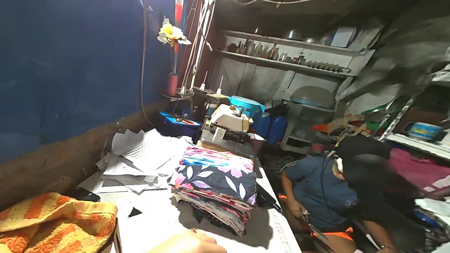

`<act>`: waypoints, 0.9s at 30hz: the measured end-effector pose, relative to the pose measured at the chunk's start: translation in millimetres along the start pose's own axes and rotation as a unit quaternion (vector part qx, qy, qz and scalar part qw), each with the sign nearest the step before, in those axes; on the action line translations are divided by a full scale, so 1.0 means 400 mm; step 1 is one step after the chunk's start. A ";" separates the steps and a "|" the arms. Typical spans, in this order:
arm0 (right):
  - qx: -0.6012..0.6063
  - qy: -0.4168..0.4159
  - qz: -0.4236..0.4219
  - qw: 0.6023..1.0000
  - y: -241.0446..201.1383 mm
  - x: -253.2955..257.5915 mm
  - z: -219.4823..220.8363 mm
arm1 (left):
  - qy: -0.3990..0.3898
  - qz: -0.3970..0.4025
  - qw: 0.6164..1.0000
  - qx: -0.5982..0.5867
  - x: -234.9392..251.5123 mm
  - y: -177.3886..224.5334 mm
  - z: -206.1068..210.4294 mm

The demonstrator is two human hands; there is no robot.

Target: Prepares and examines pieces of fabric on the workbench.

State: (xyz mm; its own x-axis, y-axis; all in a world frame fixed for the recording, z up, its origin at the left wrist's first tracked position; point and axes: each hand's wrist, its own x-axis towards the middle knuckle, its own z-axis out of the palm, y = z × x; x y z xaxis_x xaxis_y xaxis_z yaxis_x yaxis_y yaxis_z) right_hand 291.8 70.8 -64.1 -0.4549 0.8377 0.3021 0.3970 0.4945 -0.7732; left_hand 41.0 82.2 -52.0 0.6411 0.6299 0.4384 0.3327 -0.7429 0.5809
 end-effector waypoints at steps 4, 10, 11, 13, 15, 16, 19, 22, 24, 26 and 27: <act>0.078 0.051 0.008 0.996 -0.005 0.001 -0.009 | 0.017 -0.056 0.997 -0.051 -0.002 -0.009 -0.049; 0.104 0.072 0.007 0.992 -0.013 0.005 0.010 | 0.016 -0.057 0.976 -0.207 -0.002 -0.029 -0.071; 0.088 0.079 0.004 0.993 -0.016 0.006 0.014 | 0.020 -0.073 0.969 -0.234 0.000 -0.021 -0.070; 0.036 0.088 -0.012 0.995 -0.020 0.005 0.014 | 0.021 -0.102 0.957 -0.269 0.004 -0.009 -0.066; -0.029 0.072 -0.031 0.997 -0.020 0.002 0.006 | 0.006 -0.119 0.961 -0.250 0.005 -0.009 -0.065; -0.065 0.058 -0.036 0.995 -0.020 0.000 0.001 | -0.006 -0.127 0.970 -0.206 0.005 -0.008 -0.065; -0.157 0.063 -0.050 0.984 -0.023 -0.003 -0.005 | 0.001 -0.128 0.987 -0.094 0.006 0.009 -0.055; -0.197 0.105 -0.060 0.973 -0.031 -0.007 -0.009 | 0.020 -0.072 0.975 -0.210 0.010 0.018 -0.048; -0.201 0.127 -0.068 0.969 -0.036 -0.006 -0.010 | 0.021 -0.090 0.972 -0.218 0.015 0.011 -0.048; -0.194 0.134 -0.079 0.969 -0.046 -0.004 -0.012 | -0.019 -0.166 0.977 -0.131 0.019 -0.004 -0.051; -0.182 0.134 -0.090 0.970 -0.055 -0.002 -0.011 | -0.049 -0.208 0.974 -0.081 0.021 -0.013 -0.052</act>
State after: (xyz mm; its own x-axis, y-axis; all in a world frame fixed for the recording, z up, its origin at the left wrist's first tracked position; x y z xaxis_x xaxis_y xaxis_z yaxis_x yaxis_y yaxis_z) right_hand 286.9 60.3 -45.0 -0.3383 0.7363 0.5860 0.6086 0.6461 -0.4606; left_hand 30.5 96.1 -37.1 0.5401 0.8378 0.0795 0.4693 -0.3782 0.7979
